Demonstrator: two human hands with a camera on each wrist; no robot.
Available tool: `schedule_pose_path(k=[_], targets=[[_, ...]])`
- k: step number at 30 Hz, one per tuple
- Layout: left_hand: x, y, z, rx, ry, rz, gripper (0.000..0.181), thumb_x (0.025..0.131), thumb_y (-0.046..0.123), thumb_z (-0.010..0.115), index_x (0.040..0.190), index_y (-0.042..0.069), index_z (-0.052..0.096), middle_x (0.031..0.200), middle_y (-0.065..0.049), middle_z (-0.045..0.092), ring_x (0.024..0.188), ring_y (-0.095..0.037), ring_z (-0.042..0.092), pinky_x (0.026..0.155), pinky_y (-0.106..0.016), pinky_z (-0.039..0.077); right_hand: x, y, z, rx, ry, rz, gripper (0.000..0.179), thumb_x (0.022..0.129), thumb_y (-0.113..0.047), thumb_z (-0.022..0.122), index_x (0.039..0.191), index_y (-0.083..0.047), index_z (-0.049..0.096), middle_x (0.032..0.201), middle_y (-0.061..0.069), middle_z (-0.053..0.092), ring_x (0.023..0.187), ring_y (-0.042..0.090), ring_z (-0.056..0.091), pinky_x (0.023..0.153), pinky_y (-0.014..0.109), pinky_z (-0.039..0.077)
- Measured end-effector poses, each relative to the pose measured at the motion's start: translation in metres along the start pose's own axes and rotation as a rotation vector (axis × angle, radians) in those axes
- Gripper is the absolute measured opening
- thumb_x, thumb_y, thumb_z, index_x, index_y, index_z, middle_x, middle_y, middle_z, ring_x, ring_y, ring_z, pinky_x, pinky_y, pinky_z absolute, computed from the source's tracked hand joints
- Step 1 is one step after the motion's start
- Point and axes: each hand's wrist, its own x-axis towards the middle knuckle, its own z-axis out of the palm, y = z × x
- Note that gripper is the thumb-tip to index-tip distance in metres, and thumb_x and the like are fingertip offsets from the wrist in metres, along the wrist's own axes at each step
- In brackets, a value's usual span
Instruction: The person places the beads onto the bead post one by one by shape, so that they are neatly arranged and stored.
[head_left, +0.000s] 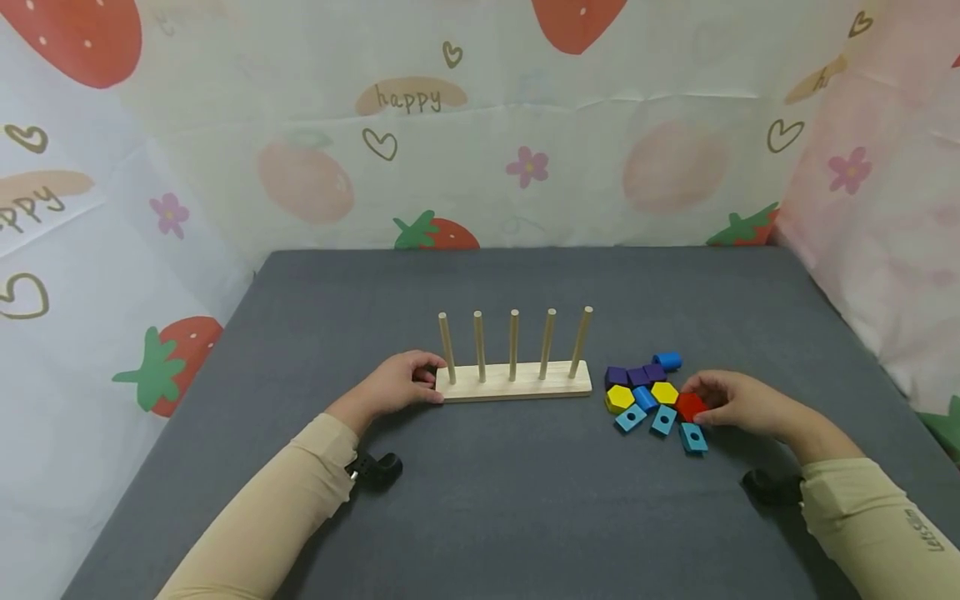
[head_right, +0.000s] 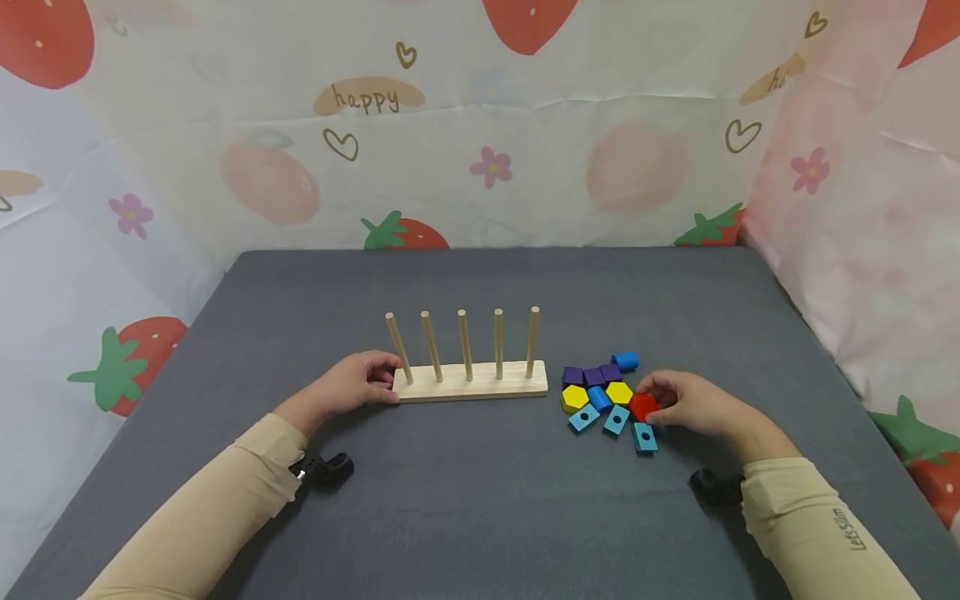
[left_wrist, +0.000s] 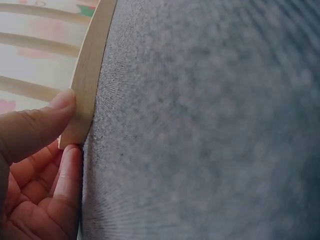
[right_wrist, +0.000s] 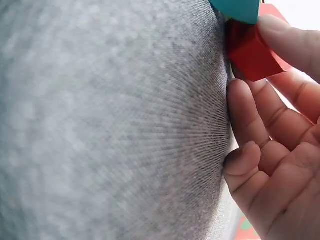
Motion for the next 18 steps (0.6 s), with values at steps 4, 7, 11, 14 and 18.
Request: schedule_pose_path(k=[4,7,11,14,18], targets=[[0.001,-0.001,0.000,0.011,-0.010,0.002,0.049,0.073,0.018,0.077,0.116,0.007,0.057,0.096,-0.004,0.056,0.083,-0.013,0.052,0.071,-0.027,0.044,0.001,-0.002,-0.001,-0.043,0.000,0.022,0.030,0.083,-0.023,0.067,0.106,-0.007,0.056,0.102,0.007,0.060,0.088,0.022,0.051,0.076,0.033,0.045],[0.001,0.000,0.000,0.015,-0.012,0.002,0.048,0.073,0.018,0.078,0.114,0.007,0.058,0.096,-0.004,0.056,0.084,-0.013,0.053,0.072,-0.028,0.044,0.000,-0.005,-0.004,-0.074,0.015,0.030,0.028,0.083,-0.024,0.067,0.103,-0.008,0.057,0.100,0.006,0.060,0.087,0.022,0.051,0.074,0.033,0.044],[0.000,0.000,0.001,-0.004,-0.014,-0.002,0.047,0.073,0.017,0.078,0.114,0.008,0.058,0.097,-0.004,0.056,0.085,-0.014,0.053,0.073,-0.028,0.045,-0.002,-0.014,-0.011,-0.106,0.065,0.049,0.027,0.083,-0.027,0.068,0.102,-0.011,0.057,0.101,0.006,0.061,0.089,0.023,0.052,0.073,0.033,0.044],[0.000,-0.002,0.001,-0.024,-0.013,0.000,0.047,0.073,0.016,0.077,0.115,0.008,0.057,0.098,-0.004,0.057,0.086,-0.014,0.054,0.073,-0.027,0.045,-0.001,-0.022,-0.016,-0.116,0.108,0.036,0.027,0.083,-0.027,0.067,0.102,-0.012,0.057,0.102,0.007,0.061,0.091,0.024,0.054,0.073,0.034,0.045],[0.000,-0.004,0.002,-0.040,-0.013,0.004,0.047,0.073,0.016,0.077,0.115,0.008,0.057,0.098,-0.004,0.057,0.086,-0.014,0.053,0.073,-0.027,0.045,0.002,-0.037,-0.021,-0.147,0.157,-0.016,0.025,0.084,-0.027,0.067,0.102,-0.013,0.058,0.099,0.005,0.063,0.091,0.022,0.057,0.074,0.036,0.048]])
